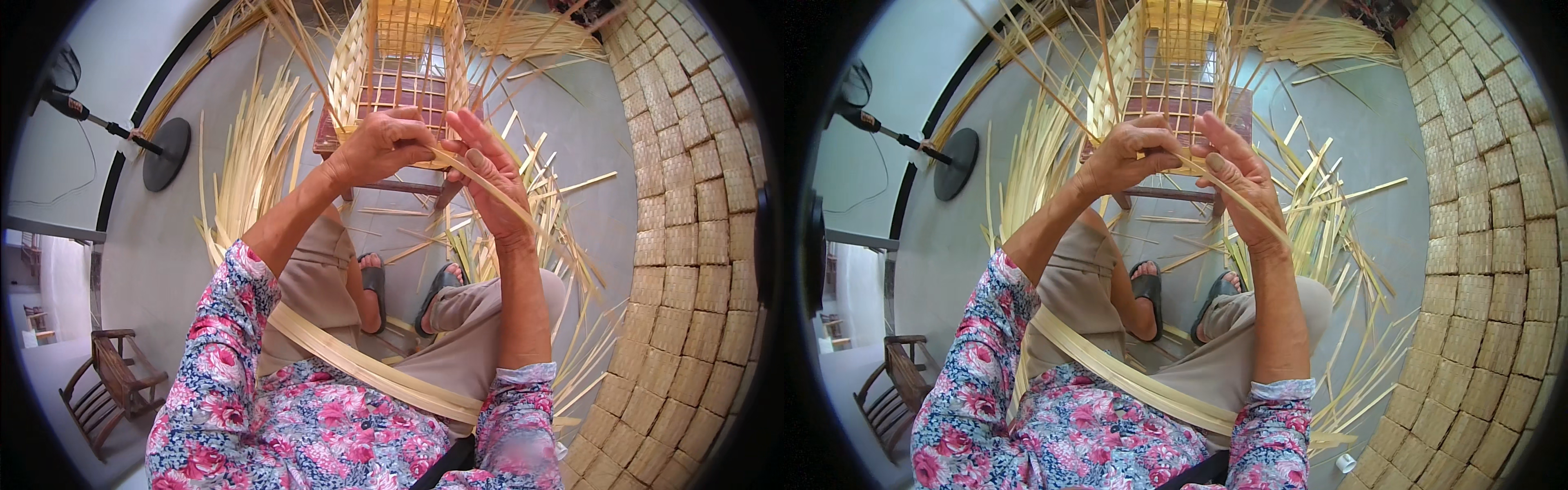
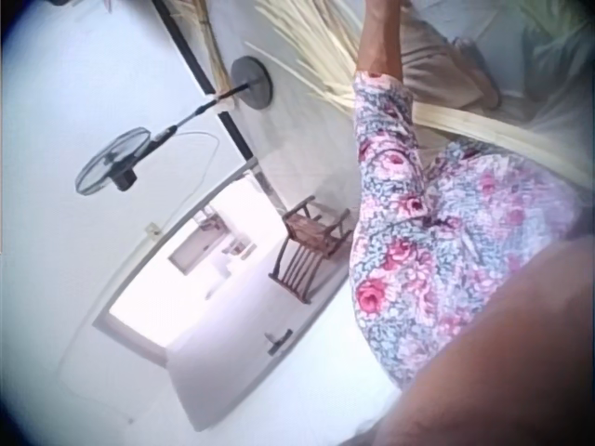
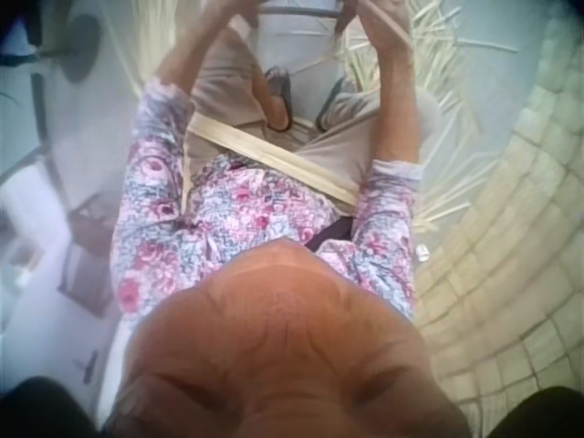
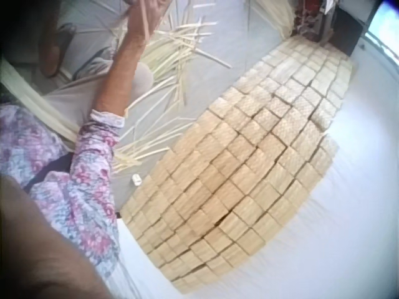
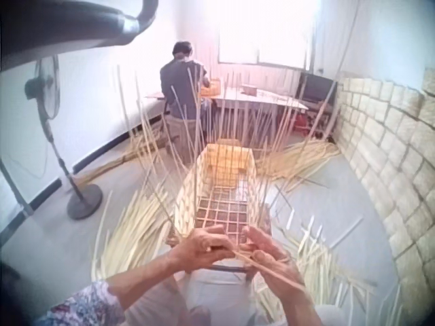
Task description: The person weaves a basket by hand, interlacing thin bamboo strips through a pre-formed frame. They repeatedly pull and tighten the strips to build up the basket's walls.
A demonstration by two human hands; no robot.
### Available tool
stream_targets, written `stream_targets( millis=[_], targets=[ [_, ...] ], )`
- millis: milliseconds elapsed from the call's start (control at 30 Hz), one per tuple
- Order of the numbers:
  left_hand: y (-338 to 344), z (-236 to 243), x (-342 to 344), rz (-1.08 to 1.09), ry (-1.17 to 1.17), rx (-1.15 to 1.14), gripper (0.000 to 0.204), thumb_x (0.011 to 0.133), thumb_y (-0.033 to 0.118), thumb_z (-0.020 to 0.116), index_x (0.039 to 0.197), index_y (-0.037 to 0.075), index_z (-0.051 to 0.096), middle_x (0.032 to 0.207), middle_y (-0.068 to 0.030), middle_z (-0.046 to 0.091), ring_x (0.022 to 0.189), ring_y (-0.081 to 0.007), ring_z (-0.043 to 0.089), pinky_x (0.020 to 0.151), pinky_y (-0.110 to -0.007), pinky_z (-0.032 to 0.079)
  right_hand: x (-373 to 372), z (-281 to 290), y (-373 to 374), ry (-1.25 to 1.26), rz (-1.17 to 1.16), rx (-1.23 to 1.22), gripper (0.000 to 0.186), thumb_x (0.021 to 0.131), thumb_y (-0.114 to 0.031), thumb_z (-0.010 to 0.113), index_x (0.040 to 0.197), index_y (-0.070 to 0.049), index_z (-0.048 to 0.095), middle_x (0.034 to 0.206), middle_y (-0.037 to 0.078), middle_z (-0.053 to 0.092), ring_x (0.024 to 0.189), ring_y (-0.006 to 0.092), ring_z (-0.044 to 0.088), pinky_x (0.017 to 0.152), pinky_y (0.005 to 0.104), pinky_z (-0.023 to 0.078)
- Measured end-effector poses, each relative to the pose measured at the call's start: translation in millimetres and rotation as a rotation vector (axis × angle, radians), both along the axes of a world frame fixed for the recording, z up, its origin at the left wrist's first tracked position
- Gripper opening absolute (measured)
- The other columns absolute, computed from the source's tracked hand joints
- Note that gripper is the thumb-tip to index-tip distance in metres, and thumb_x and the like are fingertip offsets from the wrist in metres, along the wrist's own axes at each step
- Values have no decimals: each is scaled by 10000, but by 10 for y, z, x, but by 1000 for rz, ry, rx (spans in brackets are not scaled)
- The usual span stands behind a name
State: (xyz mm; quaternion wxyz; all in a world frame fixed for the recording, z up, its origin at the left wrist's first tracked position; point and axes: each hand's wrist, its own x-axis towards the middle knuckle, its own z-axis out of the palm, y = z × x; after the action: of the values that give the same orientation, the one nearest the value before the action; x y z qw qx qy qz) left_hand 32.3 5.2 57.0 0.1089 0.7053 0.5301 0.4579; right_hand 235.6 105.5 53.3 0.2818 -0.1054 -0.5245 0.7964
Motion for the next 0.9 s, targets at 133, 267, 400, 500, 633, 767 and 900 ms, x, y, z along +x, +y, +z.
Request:
stream_targets(
  millis=[133, 267, 400, 500, 633, 767, 900],
  targets=[
    [30, -9, -2, -30, -17, 10, 104, 852, 89, 768, 944, 59, 729, 819, -67, 604, 758, -228, 632, 669, -356, 512, -100, 104, -42, -73, -65, 273, 526, 1004, -118, 636, 1498, -52, 467, 1393, 111, 571, 1092, 125, 592, 822, 240, 517],
    [53, -14, 20, -9, -32, 4, 107, 856, 91, 768, 946, 55, 724, 830, -63, 608, 772, -223, 624, 674, -347, 503, -125, -27, -5, -44, -136, 251, 281, 977, -106, 696, 1247, -42, 648, 1099, 17, 662, 943, 66, 607, 796, 222, 507],
    [109, -77, -2, 21, -27, 22, 100, 862, 71, 762, 950, 45, 722, 826, -46, 597, 776, -190, 599, 660, -332, 482, -173, -84, -193, -159, -541, 193, 153, 980, -71, 678, 1094, 15, 624, 1028, 58, 679, 907, 95, 648, 797, 241, 546],
    [137, -61, 65, 132, -121, 7, 76, 865, 51, 753, 930, 32, 719, 772, -44, 582, 709, -165, 592, 623, -318, 476, -180, -17, -241, 97, -534, -416, 152, 990, -30, 622, 1115, 29, 560, 1044, 121, 673, 941, 177, 689, 885, 305, 592],
    [273, -74, 235, 393, 23, 14, 54, 868, 74, 732, 897, 31, 720, 770, -85, 626, 691, -248, 648, 643, -359, 517, -166, -73, -221, 165, -474, -582, 161, 969, -6, 602, 1107, 34, 530, 1066, 161, 654, 1018, 249, 684, 990, 390, 590],
    [261, -90, 368, 490, 299, -5, 95, 879, 93, 682, 967, 63, 702, 881, -130, 691, 820, -357, 683, 722, -434, 548, -135, 29, -288, -228, -589, 375, 198, 915, -60, 711, 1083, -28, 612, 1046, 91, 659, 990, 211, 663, 881, 336, 553],
    [168, -112, 224, 472, 395, -6, 236, 893, 67, 671, 1128, 71, 639, 914, -142, 708, 844, -347, 703, 723, -427, 563, -97, -32, 51, -491, -950, 1408, 228, 823, -96, 725, 1041, -58, 668, 1062, 137, 688, 990, 333, 634, 949, 424, 453]
  ],
)
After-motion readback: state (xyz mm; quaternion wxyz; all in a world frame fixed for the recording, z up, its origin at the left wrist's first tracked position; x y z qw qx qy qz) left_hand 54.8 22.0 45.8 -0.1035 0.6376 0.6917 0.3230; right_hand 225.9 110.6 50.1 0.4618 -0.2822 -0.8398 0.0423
